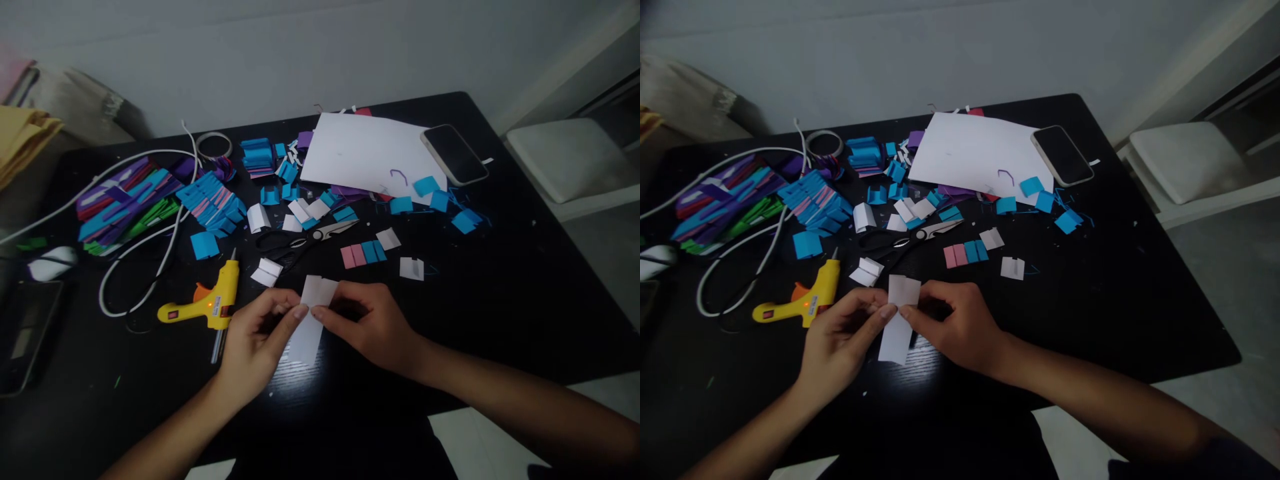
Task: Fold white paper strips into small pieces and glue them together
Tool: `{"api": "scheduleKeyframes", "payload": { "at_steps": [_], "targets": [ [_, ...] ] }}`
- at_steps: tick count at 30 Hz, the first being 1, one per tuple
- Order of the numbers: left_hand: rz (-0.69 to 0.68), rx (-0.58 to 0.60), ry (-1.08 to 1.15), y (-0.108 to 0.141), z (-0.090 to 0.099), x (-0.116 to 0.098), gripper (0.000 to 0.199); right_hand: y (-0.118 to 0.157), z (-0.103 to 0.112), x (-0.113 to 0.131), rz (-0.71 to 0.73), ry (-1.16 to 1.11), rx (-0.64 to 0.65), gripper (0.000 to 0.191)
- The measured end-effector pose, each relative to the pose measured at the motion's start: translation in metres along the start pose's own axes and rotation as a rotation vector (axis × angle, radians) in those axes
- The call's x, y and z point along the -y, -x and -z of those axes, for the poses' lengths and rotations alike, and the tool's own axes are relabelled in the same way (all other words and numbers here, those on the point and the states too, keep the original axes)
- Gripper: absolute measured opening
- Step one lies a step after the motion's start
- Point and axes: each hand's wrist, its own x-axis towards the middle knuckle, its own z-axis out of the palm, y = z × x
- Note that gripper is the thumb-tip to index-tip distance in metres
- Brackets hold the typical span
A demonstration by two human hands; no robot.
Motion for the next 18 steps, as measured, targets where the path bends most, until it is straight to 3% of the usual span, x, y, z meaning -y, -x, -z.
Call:
{"api": "scheduleKeyframes", "payload": {
  "at_steps": [6,12,18],
  "targets": [
    [-0.026,0.023,-0.014,0.0010,0.0005,0.0003,0.001,0.0001,0.0014,-0.0002,0.014,-0.021,0.013,0.017],
    [0.062,-0.009,0.057,-0.0021,0.0021,-0.0030,0.007,-0.0037,0.0055,0.0002,0.018,-0.081,0.006,0.007],
    [0.036,0.153,0.069,-0.0018,0.0042,0.0010,0.006,-0.0037,0.0042,-0.0006,-0.026,-0.161,0.078,0.008]
  ]
}}
